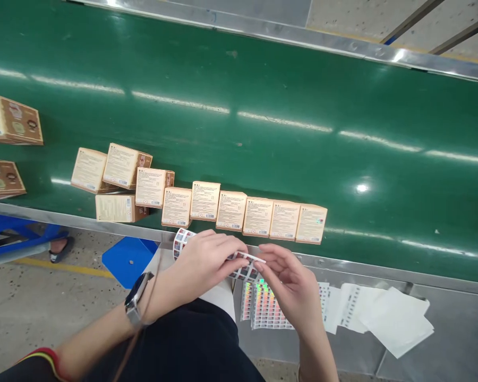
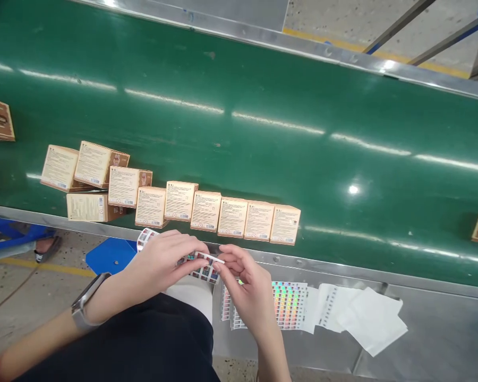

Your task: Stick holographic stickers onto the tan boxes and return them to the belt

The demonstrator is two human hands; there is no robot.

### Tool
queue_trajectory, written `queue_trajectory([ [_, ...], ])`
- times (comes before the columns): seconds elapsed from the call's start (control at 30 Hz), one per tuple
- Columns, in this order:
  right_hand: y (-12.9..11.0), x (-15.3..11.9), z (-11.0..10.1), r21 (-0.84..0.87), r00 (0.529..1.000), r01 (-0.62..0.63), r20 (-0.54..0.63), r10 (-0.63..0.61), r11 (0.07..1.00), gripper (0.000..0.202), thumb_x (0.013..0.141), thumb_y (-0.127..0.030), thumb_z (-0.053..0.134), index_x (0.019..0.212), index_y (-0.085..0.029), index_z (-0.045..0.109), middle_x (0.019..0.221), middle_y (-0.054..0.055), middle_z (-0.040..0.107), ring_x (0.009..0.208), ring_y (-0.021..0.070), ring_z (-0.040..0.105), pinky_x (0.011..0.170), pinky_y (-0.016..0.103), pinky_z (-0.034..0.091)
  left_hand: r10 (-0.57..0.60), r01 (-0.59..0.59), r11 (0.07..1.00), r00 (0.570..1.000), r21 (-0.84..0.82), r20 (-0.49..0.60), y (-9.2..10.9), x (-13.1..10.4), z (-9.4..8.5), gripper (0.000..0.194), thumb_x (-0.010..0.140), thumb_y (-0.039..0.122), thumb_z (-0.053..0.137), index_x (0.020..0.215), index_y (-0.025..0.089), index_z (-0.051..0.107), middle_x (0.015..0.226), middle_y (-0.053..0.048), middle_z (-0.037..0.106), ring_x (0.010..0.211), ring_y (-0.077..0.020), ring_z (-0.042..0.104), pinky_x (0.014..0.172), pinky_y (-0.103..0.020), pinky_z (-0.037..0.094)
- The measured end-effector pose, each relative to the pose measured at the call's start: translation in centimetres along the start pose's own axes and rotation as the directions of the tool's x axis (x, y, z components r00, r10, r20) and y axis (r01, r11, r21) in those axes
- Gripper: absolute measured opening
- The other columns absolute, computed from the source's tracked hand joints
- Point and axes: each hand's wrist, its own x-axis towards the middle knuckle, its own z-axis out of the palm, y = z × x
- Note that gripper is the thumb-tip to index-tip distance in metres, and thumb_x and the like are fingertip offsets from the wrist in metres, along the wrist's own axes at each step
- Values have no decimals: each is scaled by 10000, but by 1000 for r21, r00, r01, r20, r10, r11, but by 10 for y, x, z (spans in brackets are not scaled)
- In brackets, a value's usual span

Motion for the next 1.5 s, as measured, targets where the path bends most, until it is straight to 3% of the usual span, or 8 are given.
queue_trajectory([
  [0.27, -7, -2, -4, -292, 985, 171, 72, -156, 941, 152, 930, -239, 562, 804, -223, 645, 710, 0, 701, 579, 127, 652, 520, 210, 530, -154, 169, 981, 978, -99, 141, -3, 5, -6, 249, 938, 336, 526, 807, 222, 705, 732, 6, 724, 669, -153, 628, 629, -257, 395],
  [0.47, -1, -4, -8, -459, 946, 320, 105, -308, 828, 106, 917, -194, 599, 1015, -229, 619, 977, 40, 733, 879, 172, 706, 763, 286, 574, -165, 169, 986, 974, -13, 157, -4, 6, -5, 243, 929, 334, 546, 775, 212, 689, 720, 11, 715, 645, -149, 613, 603, -262, 359],
  [0.7, 3, -7, 8, -580, 876, 424, 70, -476, 696, 186, 889, -97, 588, 975, -248, 652, 1038, 62, 715, 1055, 233, 657, 872, 406, 538, -259, 261, 965, 952, 8, 162, -8, 6, -2, 244, 911, 355, 523, 773, 224, 675, 708, 12, 713, 620, -156, 608, 570, -252, 354],
  [0.8, 17, -2, 9, -418, 926, 329, -35, -377, 847, 121, 895, -147, 588, 892, -246, 658, 980, 57, 711, 961, 208, 673, 805, 373, 557, -349, 349, 937, 930, 17, 117, -18, 4, -4, 235, 883, 375, 533, 759, 232, 672, 635, 23, 685, 541, -144, 568, 522, -241, 320],
  [0.87, 35, 8, 3, -203, 957, 123, -234, -170, 971, 74, 898, -231, 599, 841, -234, 645, 832, 30, 702, 768, 172, 677, 682, 330, 559, -366, 368, 930, 926, 1, 87, -27, 1, -6, 232, 859, 385, 545, 733, 233, 667, 584, 27, 657, 501, -141, 543, 504, -236, 309],
  [0.93, 55, 23, -6, 83, 891, -60, -446, 90, 995, 123, 866, -326, 635, 810, -217, 625, 671, -14, 654, 563, 130, 615, 537, 282, 516, -369, 372, 928, 925, -22, 95, -35, -3, -9, 231, 843, 383, 545, 714, 234, 665, 560, 29, 643, 477, -138, 529, 490, -230, 301],
  [1.03, 78, 45, -13, 380, 745, -95, -586, 319, 920, 270, 740, -428, 732, 756, -194, 600, 550, -60, 578, 420, 88, 513, 407, 234, 420, -390, 395, 919, 913, -18, 123, -43, -9, -14, 233, 834, 382, 539, 702, 236, 665, 550, 32, 634, 446, -130, 498, 474, -225, 280],
  [1.5, 77, 64, 7, 214, 572, -218, -763, 302, 952, 302, 742, -444, 722, 814, -190, 575, 476, -77, 545, 338, 91, 471, 357, 226, 393, -419, 404, 908, 874, 111, 246, -58, -21, -31, 264, 865, 387, 491, 749, 222, 661, 624, 16, 677, 457, -125, 490, 504, -232, 287],
])
